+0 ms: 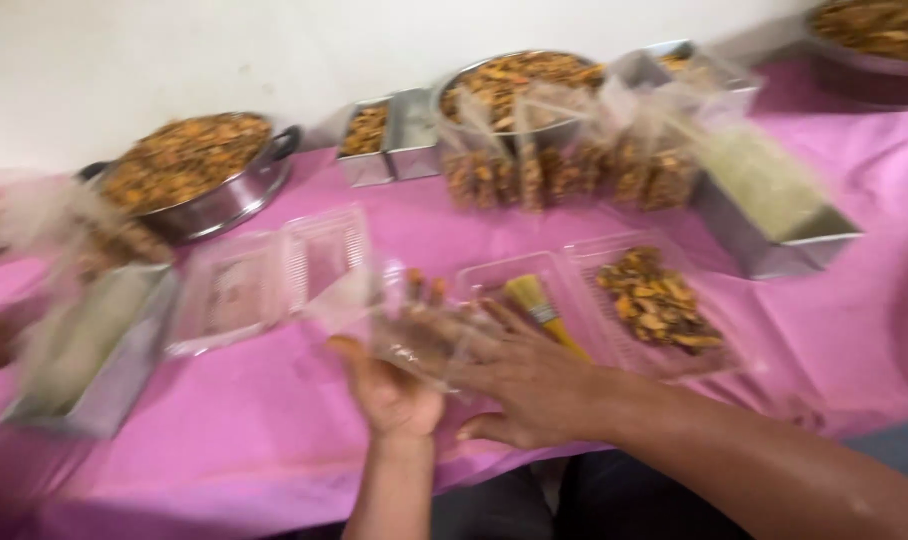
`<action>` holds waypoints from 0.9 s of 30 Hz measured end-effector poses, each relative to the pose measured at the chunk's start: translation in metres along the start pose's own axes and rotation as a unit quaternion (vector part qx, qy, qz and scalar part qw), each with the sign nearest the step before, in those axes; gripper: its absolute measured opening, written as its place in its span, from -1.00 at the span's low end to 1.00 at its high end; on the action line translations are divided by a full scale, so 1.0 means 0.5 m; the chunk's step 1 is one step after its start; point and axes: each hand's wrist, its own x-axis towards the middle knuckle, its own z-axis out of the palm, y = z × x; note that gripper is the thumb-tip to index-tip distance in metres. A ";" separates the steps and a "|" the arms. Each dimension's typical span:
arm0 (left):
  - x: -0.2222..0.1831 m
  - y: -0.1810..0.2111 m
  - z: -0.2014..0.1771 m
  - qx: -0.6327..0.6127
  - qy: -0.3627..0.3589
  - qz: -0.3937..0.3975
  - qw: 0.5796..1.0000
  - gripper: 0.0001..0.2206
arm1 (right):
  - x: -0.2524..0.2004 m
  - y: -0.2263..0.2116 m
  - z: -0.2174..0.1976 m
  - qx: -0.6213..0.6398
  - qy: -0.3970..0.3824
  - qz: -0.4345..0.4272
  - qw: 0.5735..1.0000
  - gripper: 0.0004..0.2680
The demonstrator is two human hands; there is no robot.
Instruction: Packing dried tea leaves into small plastic bags using hands and a brush.
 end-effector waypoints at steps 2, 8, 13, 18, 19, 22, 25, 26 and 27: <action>0.003 -0.017 0.006 0.021 -0.019 -0.050 0.998 -0.50 | -0.004 -0.004 -0.012 0.000 -0.023 0.045 0.999 -0.18; -0.003 -0.016 -0.004 0.061 0.037 -0.035 0.997 -0.62 | -0.011 -0.017 -0.036 0.044 0.009 0.009 0.999 -0.42; -0.005 -0.013 0.019 0.061 -0.022 -0.054 0.996 -0.44 | -0.022 -0.012 -0.049 0.056 0.013 0.033 0.998 -0.33; -0.009 -0.005 0.031 0.027 -0.050 -0.084 0.995 -0.26 | -0.013 -0.023 -0.064 0.165 -0.011 0.024 0.986 -0.25; -0.009 -0.005 0.032 0.042 -0.066 -0.090 0.993 -0.27 | -0.017 -0.022 -0.062 0.143 -0.009 0.015 0.990 -0.33; -0.010 -0.001 0.033 0.059 -0.070 -0.087 0.992 -0.24 | -0.015 -0.015 -0.071 0.133 -0.010 0.004 0.991 -0.39; -0.013 0.002 0.043 0.080 -0.073 -0.089 0.990 -0.18 | -0.005 -0.016 -0.084 0.144 -0.024 0.019 0.989 -0.38; -0.010 -0.004 0.048 0.101 -0.091 -0.098 0.986 -0.17 | -0.006 -0.016 -0.091 0.142 -0.035 0.031 0.989 -0.36; -0.016 -0.006 0.042 0.094 -0.094 -0.104 0.986 -0.17 | -0.003 -0.022 -0.091 0.138 -0.035 0.039 0.989 -0.36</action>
